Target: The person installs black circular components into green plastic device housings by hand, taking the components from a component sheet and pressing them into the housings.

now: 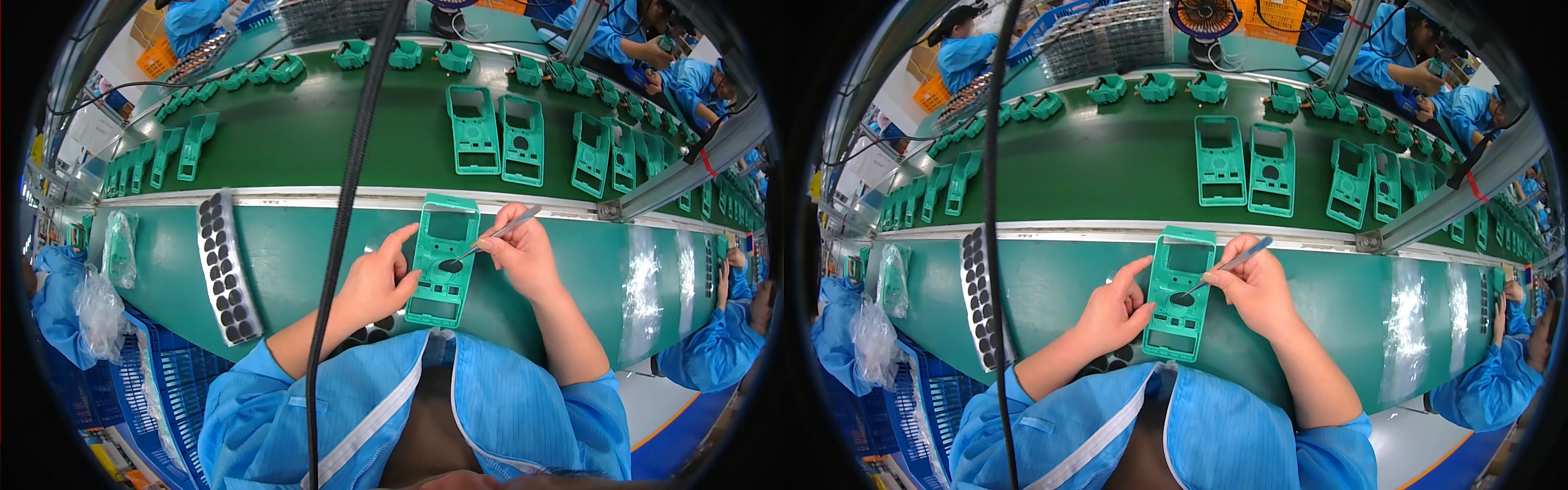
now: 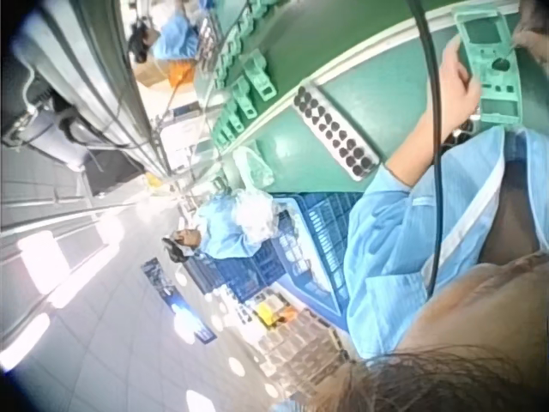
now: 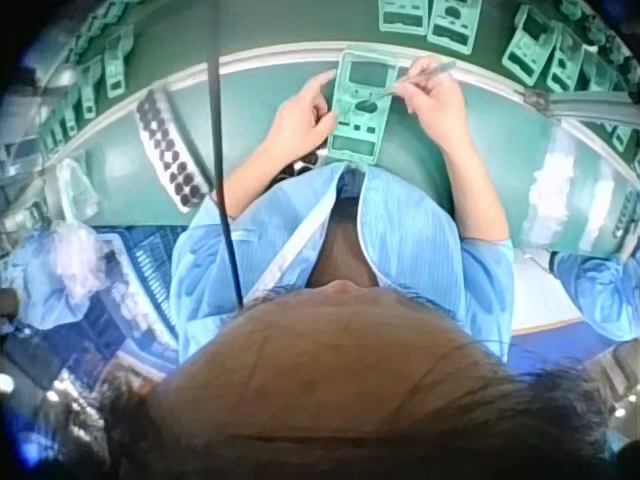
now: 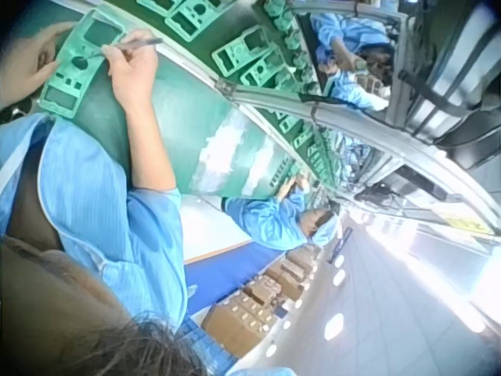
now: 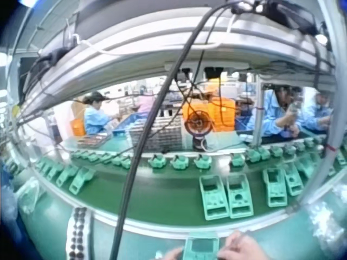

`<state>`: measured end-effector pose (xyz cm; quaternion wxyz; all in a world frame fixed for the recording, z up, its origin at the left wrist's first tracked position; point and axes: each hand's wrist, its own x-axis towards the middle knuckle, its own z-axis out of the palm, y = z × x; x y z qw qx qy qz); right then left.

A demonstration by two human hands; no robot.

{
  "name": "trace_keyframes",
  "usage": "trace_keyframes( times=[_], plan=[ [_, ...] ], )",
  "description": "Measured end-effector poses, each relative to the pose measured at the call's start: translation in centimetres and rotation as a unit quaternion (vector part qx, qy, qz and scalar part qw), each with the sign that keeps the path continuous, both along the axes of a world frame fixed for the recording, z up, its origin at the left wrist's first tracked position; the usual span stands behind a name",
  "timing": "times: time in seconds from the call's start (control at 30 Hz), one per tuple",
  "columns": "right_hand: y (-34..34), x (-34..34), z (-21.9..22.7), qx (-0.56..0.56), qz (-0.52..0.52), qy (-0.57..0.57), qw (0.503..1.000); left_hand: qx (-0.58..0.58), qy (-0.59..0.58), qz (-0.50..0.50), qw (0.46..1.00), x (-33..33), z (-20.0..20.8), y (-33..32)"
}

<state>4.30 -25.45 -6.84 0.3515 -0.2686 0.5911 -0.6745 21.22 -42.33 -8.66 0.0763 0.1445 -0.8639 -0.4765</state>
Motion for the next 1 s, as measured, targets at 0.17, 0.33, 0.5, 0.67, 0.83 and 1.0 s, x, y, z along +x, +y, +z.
trace_keyframes(
  times=[0.17, 0.33, 0.5, 0.67, 0.83, 1.0],
  plan=[
    [-0.4, 0.8, -0.6, 0.076, 0.030, 0.008, 0.997, -0.007, 0.021, -0.024, 0.999, 0.4, -1.1, 0.0],
    [-0.5, 0.3, -0.3, 0.098, 0.028, 0.013, 0.995, -0.060, 0.101, -0.022, 0.993, 0.1, -2.2, -0.2],
    [-1.7, 0.3, 0.2, 0.123, 0.038, 0.013, 0.992, -0.107, 0.093, -0.034, 0.989, 0.3, -2.3, -0.5],
    [-2.9, 0.4, 0.0, 0.179, 0.050, 0.025, 0.982, -0.119, 0.105, -0.046, 0.986, 0.5, -3.0, -1.0],
    [-2.8, 0.7, -0.5, 0.181, 0.037, 0.030, 0.982, -0.114, 0.101, -0.051, 0.987, 0.5, -2.7, -1.2],
    [-2.9, 0.6, -0.5, 0.173, 0.034, 0.033, 0.984, -0.107, 0.100, -0.052, 0.988, 0.4, -2.5, -1.3]
  ],
)
